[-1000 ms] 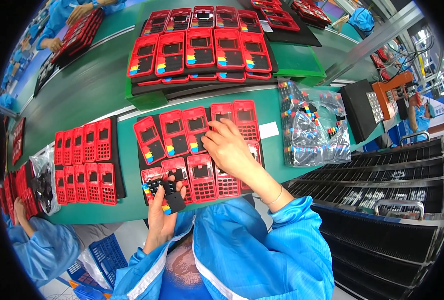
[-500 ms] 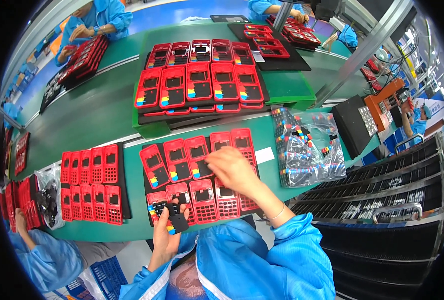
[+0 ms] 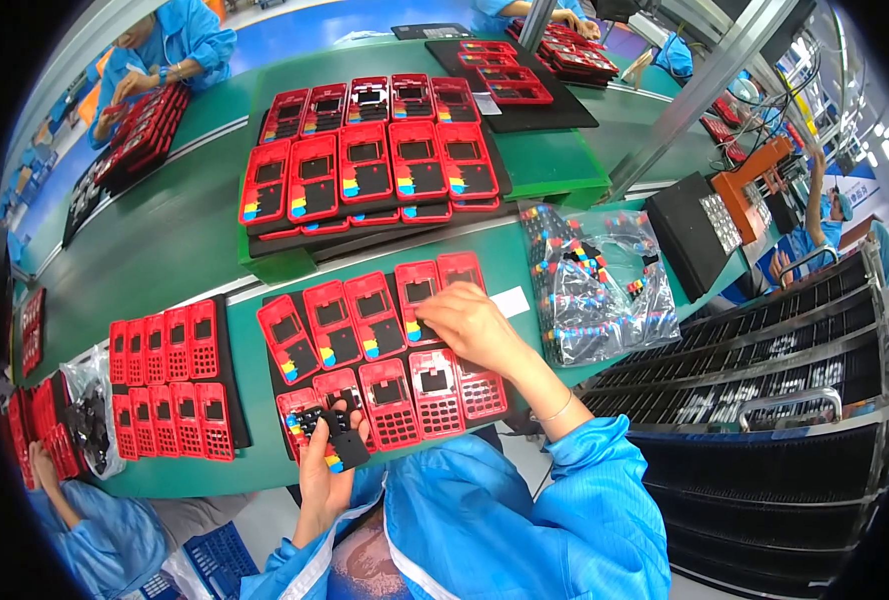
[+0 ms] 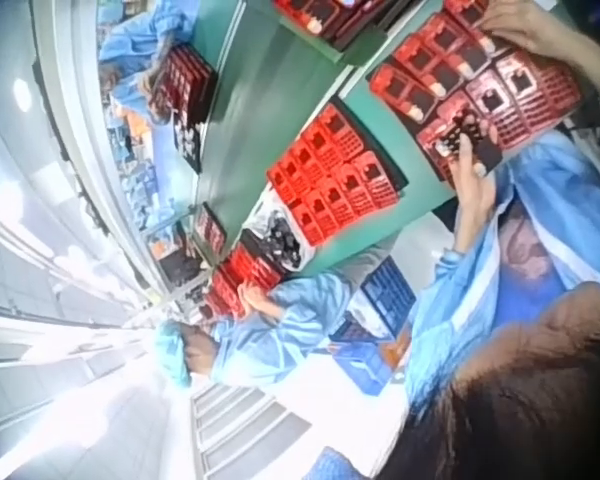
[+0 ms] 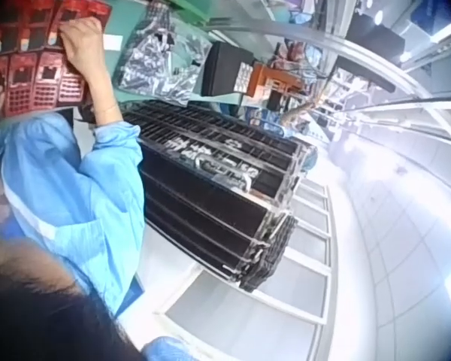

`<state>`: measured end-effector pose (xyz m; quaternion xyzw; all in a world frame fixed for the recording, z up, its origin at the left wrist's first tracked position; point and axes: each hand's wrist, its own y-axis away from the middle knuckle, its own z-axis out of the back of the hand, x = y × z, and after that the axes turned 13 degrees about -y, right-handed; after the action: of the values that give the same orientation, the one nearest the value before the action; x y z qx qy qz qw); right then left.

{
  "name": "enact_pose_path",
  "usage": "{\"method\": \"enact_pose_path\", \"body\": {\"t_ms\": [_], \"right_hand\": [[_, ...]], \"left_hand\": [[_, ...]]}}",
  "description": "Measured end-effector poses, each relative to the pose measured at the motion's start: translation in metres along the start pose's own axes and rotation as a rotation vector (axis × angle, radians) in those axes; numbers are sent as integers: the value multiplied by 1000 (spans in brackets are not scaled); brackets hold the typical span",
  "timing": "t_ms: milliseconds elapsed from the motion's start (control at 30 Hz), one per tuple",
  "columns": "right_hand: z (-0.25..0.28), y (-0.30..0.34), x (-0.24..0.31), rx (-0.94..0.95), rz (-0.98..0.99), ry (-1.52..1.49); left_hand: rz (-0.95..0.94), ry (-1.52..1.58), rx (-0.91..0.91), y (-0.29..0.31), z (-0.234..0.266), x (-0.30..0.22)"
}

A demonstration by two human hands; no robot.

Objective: The person assembles keypads and other components into red electronic housings by hand on a factory assembly line.

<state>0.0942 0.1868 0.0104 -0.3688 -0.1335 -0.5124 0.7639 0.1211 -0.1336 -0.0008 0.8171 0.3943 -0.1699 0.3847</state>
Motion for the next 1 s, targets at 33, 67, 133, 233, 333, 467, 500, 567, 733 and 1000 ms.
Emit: {"method": "enact_pose_path", "body": {"t_ms": [33,67,133,233,333,467,500,567,733,1000], "right_hand": [[-4,-2,-1,2,3,44],[-6,-3,-2,5,7,87],[-2,-1,-12,53,25,88],[7,-3,-21,78,66,17],[2,-3,-6,-33,8,4],[1,-2,-4,23,37,107],[4,-3,-2,-19,91,110],[1,1,2,-46,45,123],[-7,3,14,-11,8,228],[-77,11,134,-46,-82,-245]], "left_hand": [[-6,2,5,0,1,0],[-2,1,2,0,1,0],[-2,-4,-8,2,0,0],[-11,-21,-11,0,-1,-2],[-8,-14,-37,0,0,-2],[-30,-18,-29,-3,3,1],[-10,60,11,-4,2,2],[7,132,62,-4,-3,1],[-1,137,73,-5,-8,-1],[-65,82,66,-8,-18,2]]}}
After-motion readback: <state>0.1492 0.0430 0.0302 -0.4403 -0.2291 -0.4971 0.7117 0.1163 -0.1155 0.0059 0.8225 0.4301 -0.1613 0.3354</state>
